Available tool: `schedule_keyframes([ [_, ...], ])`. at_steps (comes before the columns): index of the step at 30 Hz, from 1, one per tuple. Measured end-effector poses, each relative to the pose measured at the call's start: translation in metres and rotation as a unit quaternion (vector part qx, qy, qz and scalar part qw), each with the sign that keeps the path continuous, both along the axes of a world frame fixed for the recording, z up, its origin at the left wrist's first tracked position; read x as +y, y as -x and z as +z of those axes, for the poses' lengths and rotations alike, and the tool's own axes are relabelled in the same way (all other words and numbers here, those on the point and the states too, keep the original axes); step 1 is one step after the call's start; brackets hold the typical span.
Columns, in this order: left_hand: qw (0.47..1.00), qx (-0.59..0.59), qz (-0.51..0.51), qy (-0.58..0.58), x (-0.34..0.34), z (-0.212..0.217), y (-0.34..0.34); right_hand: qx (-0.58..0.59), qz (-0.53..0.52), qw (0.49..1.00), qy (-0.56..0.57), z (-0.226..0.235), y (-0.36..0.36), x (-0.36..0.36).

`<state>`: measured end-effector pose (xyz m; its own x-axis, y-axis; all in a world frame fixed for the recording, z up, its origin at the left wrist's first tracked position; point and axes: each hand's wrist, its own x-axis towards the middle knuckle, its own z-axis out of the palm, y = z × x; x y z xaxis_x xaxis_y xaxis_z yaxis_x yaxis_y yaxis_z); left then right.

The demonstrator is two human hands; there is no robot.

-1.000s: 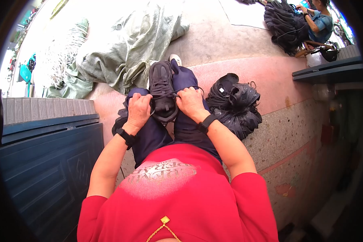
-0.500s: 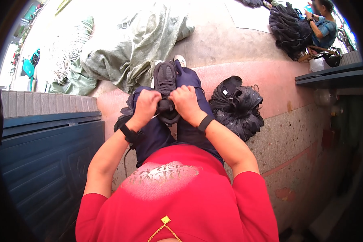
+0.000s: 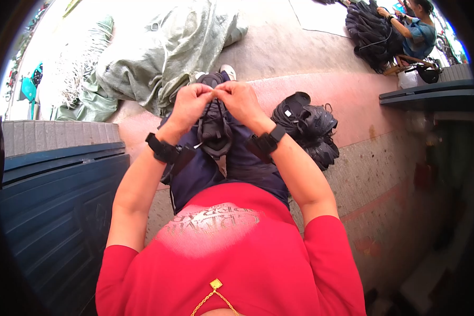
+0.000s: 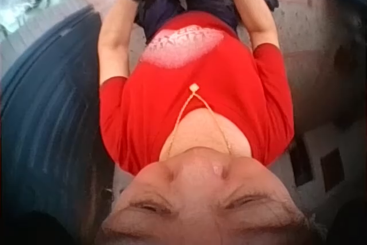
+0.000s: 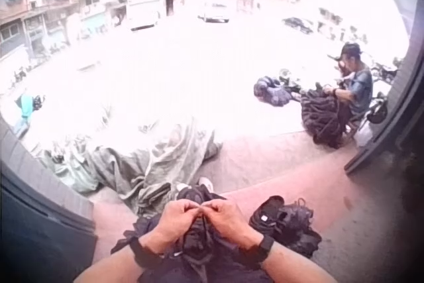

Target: Insert and thread laces through a black shoe.

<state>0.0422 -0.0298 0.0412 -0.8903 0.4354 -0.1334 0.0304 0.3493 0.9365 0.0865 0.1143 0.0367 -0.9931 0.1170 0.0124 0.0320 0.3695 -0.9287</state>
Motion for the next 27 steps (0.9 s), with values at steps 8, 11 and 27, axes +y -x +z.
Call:
schedule_keyframes([
  [8,0.995,-0.02,-0.072,0.063,-0.009,-0.025,0.043,0.003,-0.017,1.0,-0.026,-0.023,0.015,0.006],
  [11,0.995,0.033,0.043,0.084,-0.07,-0.065,0.049,-0.06,0.07,0.991,-0.1,-0.002,-0.007,0.021],
  [27,0.829,-0.21,0.466,0.226,-0.314,-0.265,-0.09,-0.061,0.349,0.808,-0.471,-0.03,-0.114,-0.041],
])
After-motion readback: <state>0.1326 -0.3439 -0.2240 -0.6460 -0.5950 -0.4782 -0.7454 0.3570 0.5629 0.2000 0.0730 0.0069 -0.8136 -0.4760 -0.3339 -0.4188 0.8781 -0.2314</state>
